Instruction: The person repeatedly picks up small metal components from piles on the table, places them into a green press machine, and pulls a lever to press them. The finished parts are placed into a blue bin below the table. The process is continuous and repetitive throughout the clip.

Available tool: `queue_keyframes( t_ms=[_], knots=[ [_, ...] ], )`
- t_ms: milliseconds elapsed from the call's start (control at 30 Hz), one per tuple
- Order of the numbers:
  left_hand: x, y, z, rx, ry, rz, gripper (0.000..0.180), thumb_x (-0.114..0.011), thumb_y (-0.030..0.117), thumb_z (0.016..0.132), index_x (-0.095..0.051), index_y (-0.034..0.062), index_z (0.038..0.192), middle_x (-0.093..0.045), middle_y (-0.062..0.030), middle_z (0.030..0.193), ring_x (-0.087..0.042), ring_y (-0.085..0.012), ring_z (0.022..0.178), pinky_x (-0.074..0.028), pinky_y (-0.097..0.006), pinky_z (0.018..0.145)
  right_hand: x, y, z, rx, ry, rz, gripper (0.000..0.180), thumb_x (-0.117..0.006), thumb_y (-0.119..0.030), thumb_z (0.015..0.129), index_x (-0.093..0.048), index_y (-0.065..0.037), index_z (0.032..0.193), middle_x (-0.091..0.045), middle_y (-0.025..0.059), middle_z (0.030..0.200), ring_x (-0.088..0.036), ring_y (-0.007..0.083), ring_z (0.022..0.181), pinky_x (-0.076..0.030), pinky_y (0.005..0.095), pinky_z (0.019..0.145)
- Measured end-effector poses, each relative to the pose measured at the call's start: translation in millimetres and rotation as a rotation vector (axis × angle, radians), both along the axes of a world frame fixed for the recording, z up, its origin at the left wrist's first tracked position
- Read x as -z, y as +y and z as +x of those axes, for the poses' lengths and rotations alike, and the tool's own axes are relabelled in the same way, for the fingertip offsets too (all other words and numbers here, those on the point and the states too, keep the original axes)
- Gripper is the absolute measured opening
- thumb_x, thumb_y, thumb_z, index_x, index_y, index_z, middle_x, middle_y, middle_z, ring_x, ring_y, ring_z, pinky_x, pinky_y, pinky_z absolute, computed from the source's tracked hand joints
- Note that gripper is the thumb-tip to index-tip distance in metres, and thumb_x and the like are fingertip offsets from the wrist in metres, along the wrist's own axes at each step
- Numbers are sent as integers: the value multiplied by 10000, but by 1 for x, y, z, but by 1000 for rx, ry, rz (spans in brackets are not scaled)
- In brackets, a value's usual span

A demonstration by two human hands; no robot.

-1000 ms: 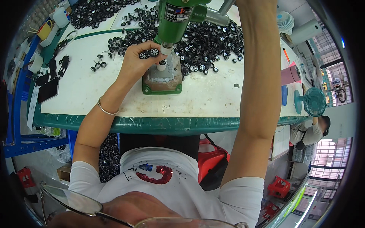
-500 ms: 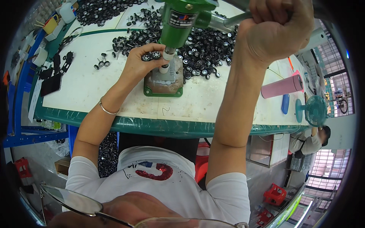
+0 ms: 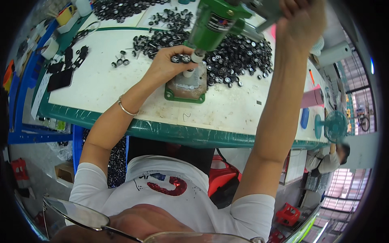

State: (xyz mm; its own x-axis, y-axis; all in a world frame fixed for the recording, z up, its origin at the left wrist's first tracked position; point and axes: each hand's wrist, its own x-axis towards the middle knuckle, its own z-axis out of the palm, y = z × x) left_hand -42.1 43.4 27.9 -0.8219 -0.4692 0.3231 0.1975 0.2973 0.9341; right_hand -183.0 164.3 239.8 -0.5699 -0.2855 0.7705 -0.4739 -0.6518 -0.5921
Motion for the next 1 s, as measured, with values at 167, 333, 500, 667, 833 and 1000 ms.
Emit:
queue_keyframes(
  t_ms=[167,333,500,667,833,1000],
  knots=[
    [-3,-7,8,-53,-1,170,242,-754,170,749,-698,70,962,-669,-16,829,-580,-51,685,-387,-188,529,3,-47,-84,-317,-347,225,89,-555,-196,931,-541,-119,890,-323,-82,518,-296,51,365,-195,200,327],
    [11,-32,6,37,100,626,236,-684,160,810,-623,60,1015,-667,-64,781,-623,-87,711,-316,-192,471,13,-32,-73,-375,-324,295,141,-502,-240,972,-537,-117,912,-384,-62,588,-373,53,432,-269,197,364],
    [10,-31,7,134,100,716,225,-659,138,832,-587,43,1022,-621,-54,802,-625,-114,733,-329,-176,434,62,20,-52,48,-296,483,209,-546,-278,942,-571,-72,914,-557,1,741,-512,93,561,-374,199,455],
    [13,-35,3,197,51,677,229,-655,140,837,-577,40,1028,-542,-18,729,-568,-103,653,-319,-179,408,170,104,-74,381,-67,1124,302,-655,-280,863,-638,-34,1038,-619,48,810,-575,123,661,-470,269,638],
    [14,-38,17,121,8,616,241,-688,185,818,-602,60,1005,-579,3,749,-578,-81,659,-349,-183,439,245,137,-46,576,417,1222,249,-657,-179,836,-637,-36,1038,-590,115,1015,-595,249,840,-476,340,752],
    [-9,-31,63,169,-127,545,236,-705,178,795,-603,64,974,-569,-1,697,-558,-81,640,-356,-214,527,248,131,-33,579,393,1186,184,-603,-127,869,-635,-29,1022,-598,112,945,-590,242,796,-473,329,724]
  ],
)
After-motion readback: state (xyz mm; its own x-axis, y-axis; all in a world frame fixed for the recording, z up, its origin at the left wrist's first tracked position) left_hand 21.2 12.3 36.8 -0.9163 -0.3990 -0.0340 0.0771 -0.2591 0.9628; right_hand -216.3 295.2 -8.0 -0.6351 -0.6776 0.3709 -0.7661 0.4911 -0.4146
